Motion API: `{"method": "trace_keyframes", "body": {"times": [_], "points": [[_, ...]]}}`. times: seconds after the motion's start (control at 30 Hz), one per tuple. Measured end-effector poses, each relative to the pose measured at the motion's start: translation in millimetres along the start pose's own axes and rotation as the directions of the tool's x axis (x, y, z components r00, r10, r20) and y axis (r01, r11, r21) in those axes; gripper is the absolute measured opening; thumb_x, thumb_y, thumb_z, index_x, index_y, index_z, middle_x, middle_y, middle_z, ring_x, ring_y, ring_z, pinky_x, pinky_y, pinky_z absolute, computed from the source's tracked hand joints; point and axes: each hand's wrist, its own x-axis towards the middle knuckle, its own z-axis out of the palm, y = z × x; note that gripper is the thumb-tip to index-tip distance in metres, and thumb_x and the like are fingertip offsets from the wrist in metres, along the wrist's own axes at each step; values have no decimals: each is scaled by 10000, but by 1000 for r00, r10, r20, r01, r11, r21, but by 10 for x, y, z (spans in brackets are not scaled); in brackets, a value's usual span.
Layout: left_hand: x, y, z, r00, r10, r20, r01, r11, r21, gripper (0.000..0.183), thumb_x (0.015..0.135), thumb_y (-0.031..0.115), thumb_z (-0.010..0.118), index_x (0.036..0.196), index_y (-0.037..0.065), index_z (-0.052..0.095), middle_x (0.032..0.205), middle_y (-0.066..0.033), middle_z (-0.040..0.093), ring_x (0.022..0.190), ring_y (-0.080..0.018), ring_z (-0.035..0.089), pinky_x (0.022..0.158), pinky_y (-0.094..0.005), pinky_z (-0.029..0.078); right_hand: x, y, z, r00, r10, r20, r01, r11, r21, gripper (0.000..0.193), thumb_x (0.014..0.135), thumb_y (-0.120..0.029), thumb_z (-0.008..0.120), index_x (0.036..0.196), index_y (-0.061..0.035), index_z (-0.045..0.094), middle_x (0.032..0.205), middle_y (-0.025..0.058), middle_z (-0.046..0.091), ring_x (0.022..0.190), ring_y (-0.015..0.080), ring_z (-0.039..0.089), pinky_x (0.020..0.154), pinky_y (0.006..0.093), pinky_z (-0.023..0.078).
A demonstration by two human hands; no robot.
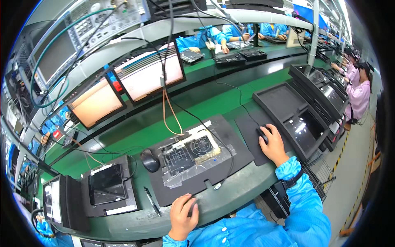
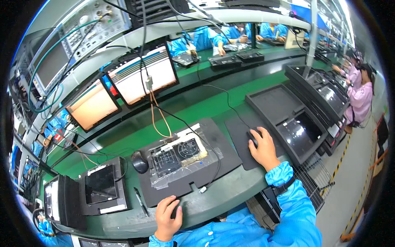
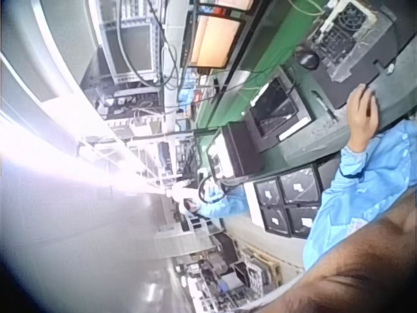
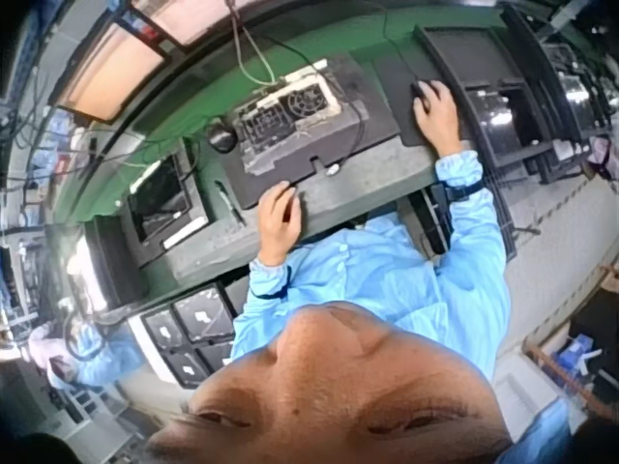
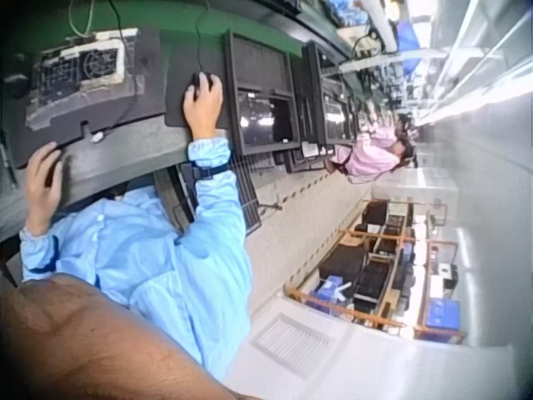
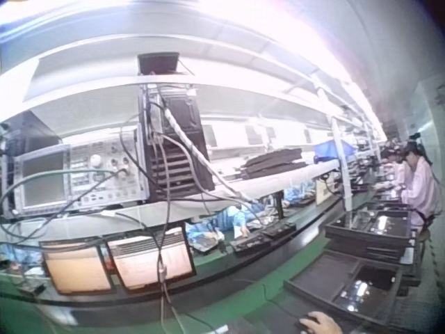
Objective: Assembling and inspecting electronic tablet screens in a factory environment.
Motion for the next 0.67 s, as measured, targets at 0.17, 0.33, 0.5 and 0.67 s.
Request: {"method": "trace_keyframes", "body": {"times": [0.17,0.33,0.5,0.67], "points": [[-75,-13,-37,998,-52,24,51,998,38,296,815,-36,716,1110,-11,690,1224,-200,672,1127,-383,647,980,-448,517,144,-103,62,973,-177,-145,172,984,-47,435,860,-250,742,1248,-60,691,1367,236,583,1246,434,576,1048,505,479],[-87,-10,-43,998,-60,37,59,998,27,298,795,-49,720,1089,-26,678,1236,-202,656,1152,-392,630,982,-468,508,358,217,-603,986,-137,-97,123,983,-138,254,815,-269,767,898,-43,685,1044,147,676,1027,358,650,888,452,516],[-61,34,-26,997,-58,57,57,998,19,270,851,-47,694,1119,-29,667,1246,-208,655,1150,-385,635,991,-454,502,457,1005,-1139,892,-21,451,146,959,-245,696,814,-538,741,1312,-59,661,1308,188,603,1237,362,566,1070,467,429],[-81,55,-41,995,-83,52,82,996,20,263,864,-41,696,1125,-20,667,1244,-204,654,1147,-382,635,996,-454,499,547,1070,-1051,853,-31,521,149,971,-187,659,824,-477,739,1349,-89,645,1418,222,529,1362,412,453,1140,481,377]]}}
